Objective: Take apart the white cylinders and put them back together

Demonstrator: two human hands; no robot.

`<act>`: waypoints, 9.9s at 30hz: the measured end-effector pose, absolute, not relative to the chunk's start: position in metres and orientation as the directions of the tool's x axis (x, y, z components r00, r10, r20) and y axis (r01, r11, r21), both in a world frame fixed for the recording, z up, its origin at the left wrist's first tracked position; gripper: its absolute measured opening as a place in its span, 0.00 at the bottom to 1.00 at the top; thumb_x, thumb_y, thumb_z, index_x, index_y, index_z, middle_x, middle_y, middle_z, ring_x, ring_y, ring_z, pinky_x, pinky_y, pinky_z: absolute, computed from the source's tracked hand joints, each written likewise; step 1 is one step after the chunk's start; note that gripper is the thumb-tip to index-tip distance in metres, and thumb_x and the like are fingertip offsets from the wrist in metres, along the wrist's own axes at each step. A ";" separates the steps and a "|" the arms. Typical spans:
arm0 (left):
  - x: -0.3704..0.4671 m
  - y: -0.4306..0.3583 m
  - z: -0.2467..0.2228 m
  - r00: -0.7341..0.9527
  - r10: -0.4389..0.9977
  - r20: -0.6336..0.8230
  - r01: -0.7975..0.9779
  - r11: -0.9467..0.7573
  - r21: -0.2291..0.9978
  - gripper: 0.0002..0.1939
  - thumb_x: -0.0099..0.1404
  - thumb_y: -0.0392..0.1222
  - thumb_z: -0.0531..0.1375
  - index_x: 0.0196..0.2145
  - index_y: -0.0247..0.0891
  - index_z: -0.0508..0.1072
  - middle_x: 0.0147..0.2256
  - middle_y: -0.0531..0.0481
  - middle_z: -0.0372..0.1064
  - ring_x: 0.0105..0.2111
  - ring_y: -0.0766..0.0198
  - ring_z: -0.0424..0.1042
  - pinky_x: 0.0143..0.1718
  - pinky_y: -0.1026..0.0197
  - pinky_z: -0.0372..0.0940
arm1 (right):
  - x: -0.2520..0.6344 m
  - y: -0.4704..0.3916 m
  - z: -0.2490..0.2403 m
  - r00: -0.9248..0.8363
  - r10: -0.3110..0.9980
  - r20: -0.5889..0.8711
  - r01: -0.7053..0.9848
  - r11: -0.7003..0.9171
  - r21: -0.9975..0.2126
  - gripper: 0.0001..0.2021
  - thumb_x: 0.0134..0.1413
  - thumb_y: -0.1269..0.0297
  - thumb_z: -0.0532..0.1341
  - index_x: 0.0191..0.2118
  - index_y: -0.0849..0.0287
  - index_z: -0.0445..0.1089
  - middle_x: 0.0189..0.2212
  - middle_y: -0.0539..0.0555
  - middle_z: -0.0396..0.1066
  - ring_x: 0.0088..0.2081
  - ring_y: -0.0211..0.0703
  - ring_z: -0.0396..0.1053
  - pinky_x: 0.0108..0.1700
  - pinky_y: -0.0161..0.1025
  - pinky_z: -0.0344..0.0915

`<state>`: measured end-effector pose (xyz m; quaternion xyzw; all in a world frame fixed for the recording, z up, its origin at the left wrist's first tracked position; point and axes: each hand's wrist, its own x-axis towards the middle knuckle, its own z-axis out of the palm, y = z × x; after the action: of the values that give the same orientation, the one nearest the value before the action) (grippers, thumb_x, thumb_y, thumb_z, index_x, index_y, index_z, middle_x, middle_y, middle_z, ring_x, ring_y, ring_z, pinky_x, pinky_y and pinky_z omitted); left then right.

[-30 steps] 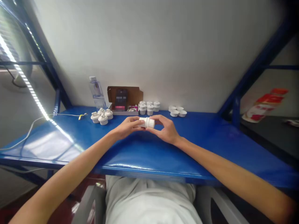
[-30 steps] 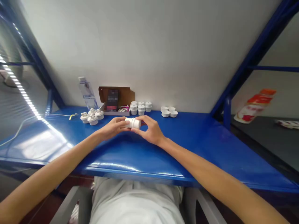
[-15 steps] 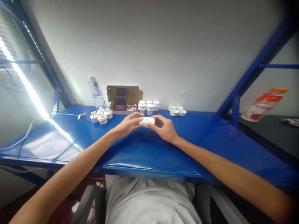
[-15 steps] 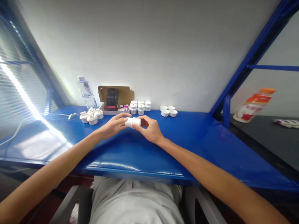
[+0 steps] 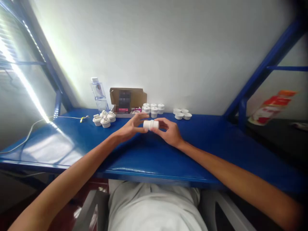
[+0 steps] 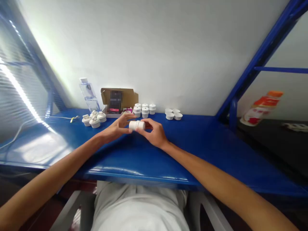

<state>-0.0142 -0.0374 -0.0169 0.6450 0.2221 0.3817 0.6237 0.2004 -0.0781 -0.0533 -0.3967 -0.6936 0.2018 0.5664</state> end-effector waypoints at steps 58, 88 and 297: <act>-0.038 -0.004 -0.019 0.464 0.783 0.415 0.742 -0.599 0.301 0.13 0.65 0.49 0.57 0.37 0.37 0.75 0.40 0.43 0.77 0.42 0.51 0.74 0.46 0.53 0.66 | 0.262 -0.017 -0.071 -0.131 0.969 0.207 0.917 0.198 -0.345 0.32 0.66 0.49 0.54 0.71 0.53 0.54 0.74 0.59 0.44 0.72 0.60 0.45 0.67 0.64 0.49; -0.049 -0.011 -0.006 0.668 0.725 0.164 0.270 -0.442 0.856 0.30 0.55 0.52 0.71 0.53 0.40 0.76 0.56 0.41 0.72 0.58 0.46 0.69 0.58 0.49 0.65 | 0.252 -0.034 -0.057 -0.236 0.965 0.112 0.155 0.151 -0.976 0.18 0.58 0.65 0.64 0.54 0.58 0.71 0.46 0.59 0.77 0.43 0.47 0.77 0.48 0.46 0.75; -0.097 0.026 0.000 0.268 0.894 0.359 0.825 -0.406 0.393 0.18 0.57 0.52 0.63 0.41 0.38 0.78 0.41 0.43 0.77 0.42 0.49 0.76 0.48 0.51 0.68 | 0.307 -0.006 -0.060 0.277 0.880 0.386 0.906 -0.107 -0.409 0.12 0.56 0.60 0.58 0.45 0.56 0.71 0.46 0.58 0.74 0.45 0.53 0.72 0.45 0.45 0.68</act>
<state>-0.0974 0.0263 -0.0003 0.7937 0.5414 0.2698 0.0638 0.3068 -0.0059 -0.0602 -0.7435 -0.6006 -0.0225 0.2931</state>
